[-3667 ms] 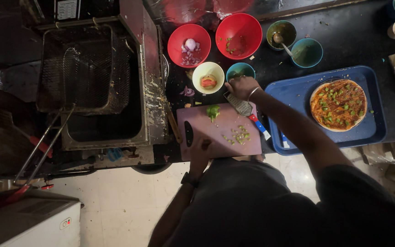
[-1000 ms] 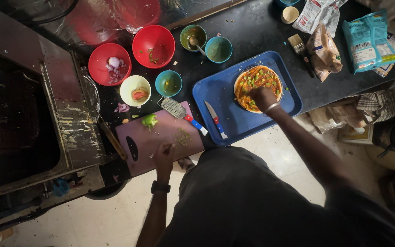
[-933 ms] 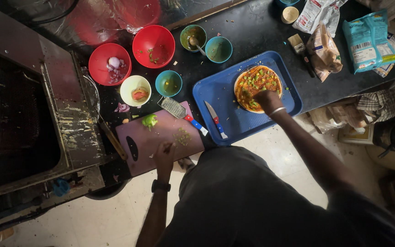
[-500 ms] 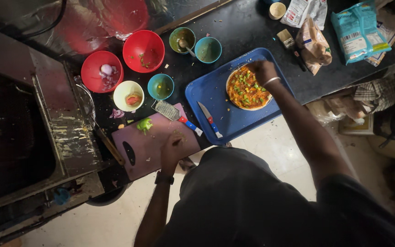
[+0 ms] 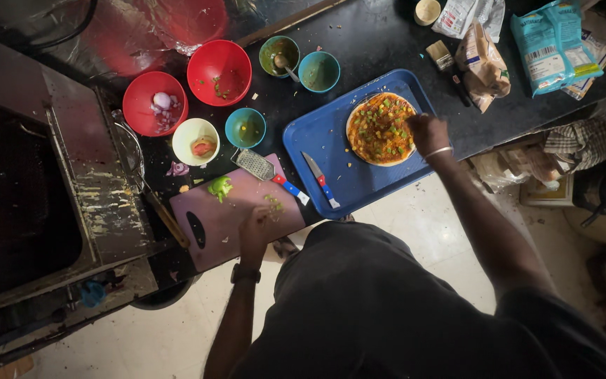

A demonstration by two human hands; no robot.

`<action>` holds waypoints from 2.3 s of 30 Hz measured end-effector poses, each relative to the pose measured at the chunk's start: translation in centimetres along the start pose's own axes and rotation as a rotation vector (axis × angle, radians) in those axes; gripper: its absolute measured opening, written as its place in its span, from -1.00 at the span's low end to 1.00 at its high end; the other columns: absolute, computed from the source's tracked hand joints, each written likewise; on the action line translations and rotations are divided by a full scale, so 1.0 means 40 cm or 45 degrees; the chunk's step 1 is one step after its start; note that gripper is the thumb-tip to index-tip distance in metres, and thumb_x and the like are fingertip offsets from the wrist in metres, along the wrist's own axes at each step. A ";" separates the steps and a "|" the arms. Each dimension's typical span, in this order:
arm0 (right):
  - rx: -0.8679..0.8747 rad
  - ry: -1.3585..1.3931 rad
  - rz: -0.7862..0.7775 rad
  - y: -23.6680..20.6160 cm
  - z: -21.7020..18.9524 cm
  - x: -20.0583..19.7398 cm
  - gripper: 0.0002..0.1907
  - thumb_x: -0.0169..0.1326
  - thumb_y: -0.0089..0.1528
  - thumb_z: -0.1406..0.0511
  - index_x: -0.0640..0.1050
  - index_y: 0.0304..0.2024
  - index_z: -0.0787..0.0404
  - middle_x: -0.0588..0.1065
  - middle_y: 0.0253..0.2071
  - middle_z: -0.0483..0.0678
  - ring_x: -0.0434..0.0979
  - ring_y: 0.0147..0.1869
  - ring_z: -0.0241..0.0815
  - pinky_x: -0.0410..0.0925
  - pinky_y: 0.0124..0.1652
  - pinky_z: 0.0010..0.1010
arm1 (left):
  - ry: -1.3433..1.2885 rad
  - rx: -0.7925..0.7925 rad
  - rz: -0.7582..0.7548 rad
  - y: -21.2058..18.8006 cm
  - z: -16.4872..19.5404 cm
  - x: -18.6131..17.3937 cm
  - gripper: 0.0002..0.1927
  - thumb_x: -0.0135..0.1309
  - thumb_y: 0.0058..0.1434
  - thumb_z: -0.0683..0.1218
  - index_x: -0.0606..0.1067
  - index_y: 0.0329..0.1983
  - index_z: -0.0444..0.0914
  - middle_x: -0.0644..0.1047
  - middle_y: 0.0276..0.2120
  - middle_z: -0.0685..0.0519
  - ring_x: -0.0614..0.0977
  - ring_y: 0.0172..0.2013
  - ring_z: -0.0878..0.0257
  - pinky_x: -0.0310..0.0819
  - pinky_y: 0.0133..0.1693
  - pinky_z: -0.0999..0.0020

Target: The person chops capsicum, onion, and tomato on a cutting board with a knife, then sprinkles the chopped vegetables by hand over a sauced pizza base on a blue tray. They then open a packet of shredded cheese and sprinkle cheese over the topped pizza.

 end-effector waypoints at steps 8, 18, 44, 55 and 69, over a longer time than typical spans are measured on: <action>-0.232 -0.344 -0.492 -0.031 -0.119 0.209 -0.79 0.03 0.41 0.34 0.59 0.07 0.18 0.60 -0.07 0.17 0.62 -0.02 0.16 0.46 0.00 -0.10 | -0.064 -0.051 -0.024 0.027 0.004 0.002 -0.74 0.03 0.22 -0.32 0.51 -0.02 -0.33 0.65 -0.17 -0.11 0.72 -0.10 0.15 0.55 -0.08 0.31; -0.654 -0.730 -0.559 -0.209 -0.292 0.385 -0.51 -0.01 0.23 0.41 0.41 0.23 0.32 0.24 0.38 0.30 0.38 0.34 0.23 0.37 0.21 -0.12 | -0.056 -0.050 -0.053 0.015 -0.002 -0.009 -0.82 0.14 0.24 -0.25 0.53 -0.08 -0.34 0.64 -0.22 -0.10 0.71 -0.18 0.15 0.55 -0.11 0.32; -0.275 -0.234 0.031 -0.085 -0.126 0.174 -0.80 0.06 0.24 0.48 0.61 -0.12 0.28 0.54 0.02 0.19 0.53 0.03 0.23 0.43 -0.03 -0.03 | -0.062 -0.189 0.029 -0.024 -0.060 -0.041 -0.81 0.14 0.24 -0.23 0.54 -0.08 -0.33 0.62 -0.16 -0.08 0.69 -0.15 0.08 0.56 -0.09 0.25; -0.819 0.222 -0.778 -0.289 -0.505 0.544 -0.70 0.12 0.17 0.22 0.60 -0.11 0.26 0.55 -0.08 0.17 0.54 0.03 0.18 0.41 0.03 -0.08 | 0.094 -0.014 0.056 0.006 -0.042 0.039 -0.79 0.12 0.19 -0.20 0.51 -0.10 -0.29 0.58 -0.17 -0.10 0.63 -0.13 0.01 0.52 -0.06 0.15; 0.047 0.470 -0.145 0.078 -0.710 0.524 -0.36 0.21 0.32 0.03 0.30 0.22 0.31 0.57 -0.21 0.34 0.63 -0.14 0.34 0.45 -0.22 0.07 | -0.034 -0.417 0.208 -0.141 -0.140 -0.173 -0.78 0.13 0.25 -0.22 0.52 -0.03 -0.28 0.62 -0.29 -0.03 0.69 -0.29 0.21 0.58 -0.22 0.30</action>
Point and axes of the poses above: each hand's wrist, its own y-axis towards the middle knuckle, its own x-axis out of the palm, z = x × y, the point moved 8 cm from there along y, towards the middle knuckle
